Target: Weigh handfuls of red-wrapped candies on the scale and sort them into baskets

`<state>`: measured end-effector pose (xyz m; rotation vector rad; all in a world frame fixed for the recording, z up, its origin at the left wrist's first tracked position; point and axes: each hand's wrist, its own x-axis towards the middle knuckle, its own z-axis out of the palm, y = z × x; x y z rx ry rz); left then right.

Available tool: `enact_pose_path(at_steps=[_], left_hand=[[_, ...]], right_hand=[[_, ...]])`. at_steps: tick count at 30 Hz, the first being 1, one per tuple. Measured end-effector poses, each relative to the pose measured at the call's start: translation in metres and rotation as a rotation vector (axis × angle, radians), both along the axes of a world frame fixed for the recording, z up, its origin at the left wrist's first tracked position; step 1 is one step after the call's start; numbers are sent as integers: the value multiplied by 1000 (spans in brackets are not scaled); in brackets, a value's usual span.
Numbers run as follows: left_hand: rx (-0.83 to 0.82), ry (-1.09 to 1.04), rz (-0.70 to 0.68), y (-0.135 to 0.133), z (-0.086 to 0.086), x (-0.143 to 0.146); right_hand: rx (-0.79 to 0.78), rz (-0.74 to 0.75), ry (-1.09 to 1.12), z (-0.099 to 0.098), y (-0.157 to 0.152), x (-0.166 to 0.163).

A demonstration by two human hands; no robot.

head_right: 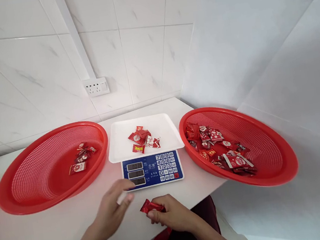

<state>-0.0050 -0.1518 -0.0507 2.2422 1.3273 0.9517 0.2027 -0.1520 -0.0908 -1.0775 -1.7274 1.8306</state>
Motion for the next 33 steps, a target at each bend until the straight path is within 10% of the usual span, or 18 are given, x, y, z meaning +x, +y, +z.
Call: enact_pose_path(at_steps=[4,10,19,26,33], left_hand=[[243,187,341,14,25,-33],[-41,557,588,26,45,-65],[-238,701,688,13,60,-77],[428,726,791,6,61,-101],[158,712,826,20,42,-161]], right_hand=[[26,-116,40,-13,3,1],[-3,-111,131,-18,4,5],[4,-90,190,-18,5,9],[-6,-83,211,-19,6,10],[-13,-101,230,-17,7,11]])
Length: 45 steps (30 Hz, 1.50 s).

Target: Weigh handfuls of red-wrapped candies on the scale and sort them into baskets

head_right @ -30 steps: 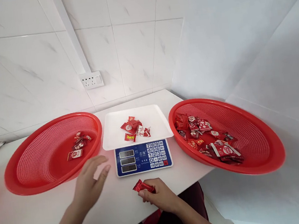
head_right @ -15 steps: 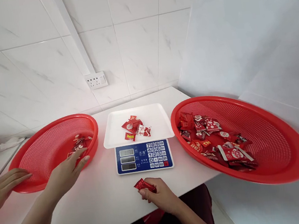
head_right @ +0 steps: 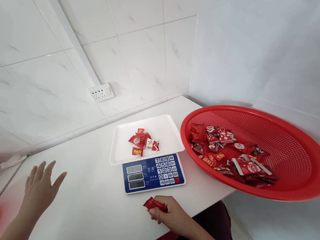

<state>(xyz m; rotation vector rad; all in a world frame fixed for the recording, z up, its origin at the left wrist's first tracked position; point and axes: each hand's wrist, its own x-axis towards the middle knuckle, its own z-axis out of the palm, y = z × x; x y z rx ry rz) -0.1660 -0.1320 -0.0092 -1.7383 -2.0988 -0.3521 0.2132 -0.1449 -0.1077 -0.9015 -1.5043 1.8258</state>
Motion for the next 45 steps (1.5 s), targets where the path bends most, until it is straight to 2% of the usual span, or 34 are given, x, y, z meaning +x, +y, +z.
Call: enact_pose_path(at_steps=[3,6,8,10,14,17,20,24,28,32,36,40,45], left_hand=[[9,-67,-135,8,-8,8],[-15,-57,-323,11,-16,42],[-49,-59,-407,9,-22,66],[-71,-87,-452,4,-28,86],[-60,-163,-510,-5,-37,110],[-45,-195,-559,-10,-41,118],[-39,-202,-577,-14,-43,119],[-5,-189,-534,-25,-44,107],[42,-173,-460,-38,-38,93],[74,-145,-352,-42,-28,85],[-32,-89,-198,-37,-22,78],[-138,-52,-75,-34,-17,74],[-214,-91,93,-30,4,73]], right_hand=[[-10,-12,23,-2,0,-2],[-32,-16,27,3,-1,-3],[9,11,-24,14,1,0],[167,-20,-119,32,7,4],[568,-309,-377,69,39,9],[694,-448,-555,88,71,5],[757,-519,-684,95,94,-1],[807,-582,-676,88,94,1],[809,-588,-508,64,61,9],[809,-312,-429,28,22,7],[712,-58,-426,4,-1,-3],[614,-18,-423,-4,-4,-7],[526,-37,-428,-6,-1,-5]])
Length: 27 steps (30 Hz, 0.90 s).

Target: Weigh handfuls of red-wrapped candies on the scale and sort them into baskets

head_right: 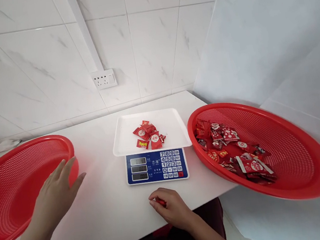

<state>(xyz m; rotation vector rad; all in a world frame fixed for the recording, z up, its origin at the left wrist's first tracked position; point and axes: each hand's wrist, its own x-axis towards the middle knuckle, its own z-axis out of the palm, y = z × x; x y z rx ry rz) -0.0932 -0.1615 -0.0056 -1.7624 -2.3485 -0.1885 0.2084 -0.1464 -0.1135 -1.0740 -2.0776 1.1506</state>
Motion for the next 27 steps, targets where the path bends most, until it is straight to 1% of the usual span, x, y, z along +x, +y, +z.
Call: enact_pose_path(at_steps=[2,3,5,8,12,14,18,20,23,25,26,27], left_hand=[[-59,-64,74,3,8,-1],[-75,-88,90,4,10,-1],[-68,-96,72,8,11,-2],[-15,-51,-22,13,5,-3],[47,-39,-192,12,-3,-4],[49,-68,-273,10,-4,-3],[68,-131,-361,17,3,6],[90,-134,-435,29,8,17],[67,-163,-639,58,17,43],[9,-211,-797,83,23,64],[-33,-233,-848,96,26,74],[-80,-249,-867,110,29,85]], right_hand=[[-2,3,-7,-1,0,0],[-6,5,-7,-1,0,0],[-21,5,-2,-1,0,0],[-48,-4,7,1,1,-1],[-68,-17,16,3,2,-1],[-74,-23,19,3,2,0],[-82,-38,20,2,3,0],[-85,-43,17,1,3,-1],[-74,-52,2,1,3,-2],[-68,-65,-8,0,3,-3],[-69,-73,-9,0,3,-3],[-71,-79,-10,-2,3,-3]])
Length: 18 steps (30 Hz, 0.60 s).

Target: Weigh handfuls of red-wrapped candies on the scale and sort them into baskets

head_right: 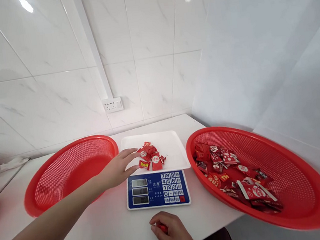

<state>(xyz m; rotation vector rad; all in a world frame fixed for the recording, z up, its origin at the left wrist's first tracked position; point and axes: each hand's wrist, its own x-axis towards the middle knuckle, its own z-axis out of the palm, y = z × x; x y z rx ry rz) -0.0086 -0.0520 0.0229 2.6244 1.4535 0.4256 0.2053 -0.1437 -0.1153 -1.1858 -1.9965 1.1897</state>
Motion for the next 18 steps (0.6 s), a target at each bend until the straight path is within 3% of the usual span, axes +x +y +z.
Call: enact_pose_path(at_steps=[5,10,13,18], left_hand=[[-115,58,-16,60,6,41],[-168,126,18,86,7,59],[-121,115,87,85,20,46],[-99,178,280,69,58,-20]], right_hand=[[61,-23,32,-17,1,0],[117,-21,67,-27,2,0],[109,-22,68,-25,2,1],[102,9,89,-23,2,3]])
